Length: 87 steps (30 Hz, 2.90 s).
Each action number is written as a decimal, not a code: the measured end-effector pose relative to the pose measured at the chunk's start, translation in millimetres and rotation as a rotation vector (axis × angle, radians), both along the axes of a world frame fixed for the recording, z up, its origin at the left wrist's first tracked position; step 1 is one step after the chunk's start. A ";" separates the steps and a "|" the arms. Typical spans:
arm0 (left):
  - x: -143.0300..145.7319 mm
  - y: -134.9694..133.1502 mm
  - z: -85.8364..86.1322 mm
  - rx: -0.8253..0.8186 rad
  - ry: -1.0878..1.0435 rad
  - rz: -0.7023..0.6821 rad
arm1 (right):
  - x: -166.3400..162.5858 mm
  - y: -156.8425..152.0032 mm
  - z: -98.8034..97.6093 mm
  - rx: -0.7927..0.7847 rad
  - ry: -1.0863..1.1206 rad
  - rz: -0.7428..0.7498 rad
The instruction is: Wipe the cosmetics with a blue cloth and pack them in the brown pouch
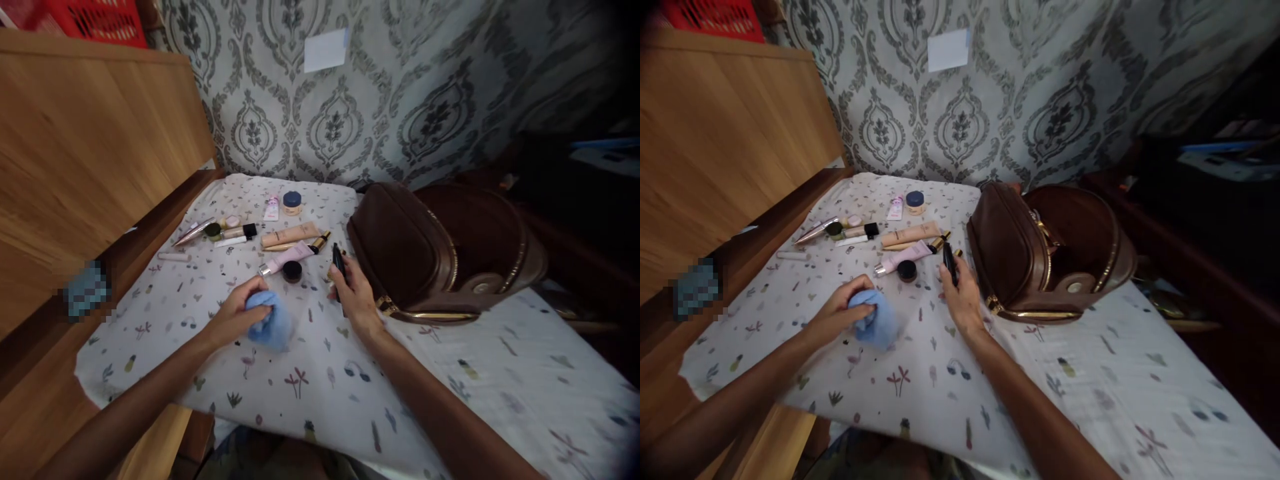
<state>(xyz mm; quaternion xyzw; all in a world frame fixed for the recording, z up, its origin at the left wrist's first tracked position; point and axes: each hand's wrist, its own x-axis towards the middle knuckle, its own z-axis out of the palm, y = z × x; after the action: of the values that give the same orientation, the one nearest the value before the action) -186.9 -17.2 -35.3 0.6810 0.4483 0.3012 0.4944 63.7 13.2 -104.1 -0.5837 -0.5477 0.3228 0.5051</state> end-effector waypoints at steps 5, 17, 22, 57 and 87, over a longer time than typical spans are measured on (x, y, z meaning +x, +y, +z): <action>37.1 21.6 -4.4 0.205 0.188 -0.266 | -8.7 -7.0 14.5 -0.097 0.212 0.162; -0.7 69.3 -31.0 0.579 0.644 0.089 | -2.1 -4.7 1.7 0.050 -0.146 0.241; 1.4 60.8 -21.7 0.620 0.519 0.271 | -9.2 -12.1 6.8 0.156 -0.080 0.384; -16.2 56.6 -17.0 0.770 0.591 -0.399 | 4.9 -15.1 30.2 -0.109 -0.484 0.436; 17.0 32.5 -20.1 0.857 0.447 -0.297 | -10.7 -21.4 22.0 -0.060 0.179 0.473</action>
<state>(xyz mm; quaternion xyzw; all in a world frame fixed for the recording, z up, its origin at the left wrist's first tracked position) -170.0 15.3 -55.4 0.9271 0.2774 0.2314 0.1001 53.0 -8.2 -82.1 -0.4233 -0.6123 0.4985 0.4442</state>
